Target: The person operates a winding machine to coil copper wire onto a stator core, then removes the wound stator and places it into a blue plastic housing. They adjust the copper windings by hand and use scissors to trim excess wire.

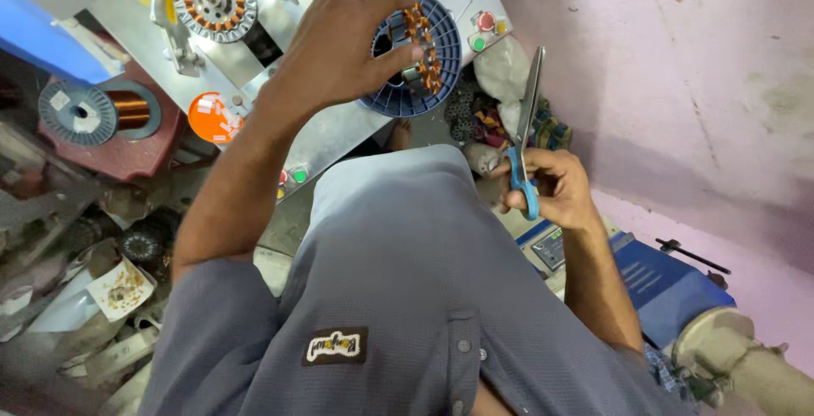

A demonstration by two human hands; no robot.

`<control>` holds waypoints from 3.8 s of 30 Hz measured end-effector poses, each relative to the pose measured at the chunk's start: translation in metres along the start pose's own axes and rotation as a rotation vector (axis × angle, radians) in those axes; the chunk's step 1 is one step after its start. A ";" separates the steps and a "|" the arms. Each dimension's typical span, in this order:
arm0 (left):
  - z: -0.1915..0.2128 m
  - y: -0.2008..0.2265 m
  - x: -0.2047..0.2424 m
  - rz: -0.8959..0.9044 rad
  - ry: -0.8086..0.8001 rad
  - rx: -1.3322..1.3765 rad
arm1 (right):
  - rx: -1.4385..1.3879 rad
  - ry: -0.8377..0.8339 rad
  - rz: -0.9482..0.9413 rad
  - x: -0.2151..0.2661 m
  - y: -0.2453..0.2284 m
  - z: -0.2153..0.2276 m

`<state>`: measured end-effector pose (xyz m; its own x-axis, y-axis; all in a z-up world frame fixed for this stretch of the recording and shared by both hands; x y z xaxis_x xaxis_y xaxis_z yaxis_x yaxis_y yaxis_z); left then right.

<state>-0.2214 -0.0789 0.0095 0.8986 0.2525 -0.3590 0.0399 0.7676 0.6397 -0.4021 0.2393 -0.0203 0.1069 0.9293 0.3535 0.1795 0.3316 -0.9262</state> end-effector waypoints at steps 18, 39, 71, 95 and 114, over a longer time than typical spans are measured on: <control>-0.051 -0.073 -0.087 -0.086 -0.626 0.361 | -0.245 0.113 -0.303 0.018 0.017 -0.026; -0.070 -0.078 -0.059 0.192 -0.543 0.895 | -0.175 -0.067 -0.578 -0.026 -0.013 0.015; -0.093 -0.093 -0.055 0.288 -0.410 1.020 | -0.358 -0.001 -0.505 -0.031 -0.014 0.007; -0.094 -0.088 -0.056 0.309 -0.396 0.730 | -0.376 -0.016 -0.458 -0.041 -0.011 0.005; -0.012 -0.033 0.029 0.487 0.358 0.589 | 1.006 0.474 -0.277 -0.173 0.106 0.092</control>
<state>-0.2022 -0.0899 -0.0301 0.6859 0.7232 -0.0813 -0.0053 0.1167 0.9932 -0.4914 0.1288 -0.1920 0.5815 0.7203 0.3782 -0.5864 0.6933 -0.4188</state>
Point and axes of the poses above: each hand's wrist, its own x-axis away from the middle knuckle, its own z-axis out of the back of the hand, y = z × x, the point moved 2 cm from there along -x, towards the middle knuckle, and after that the axes turned 7 degrees about -z, right-handed, at the moved point
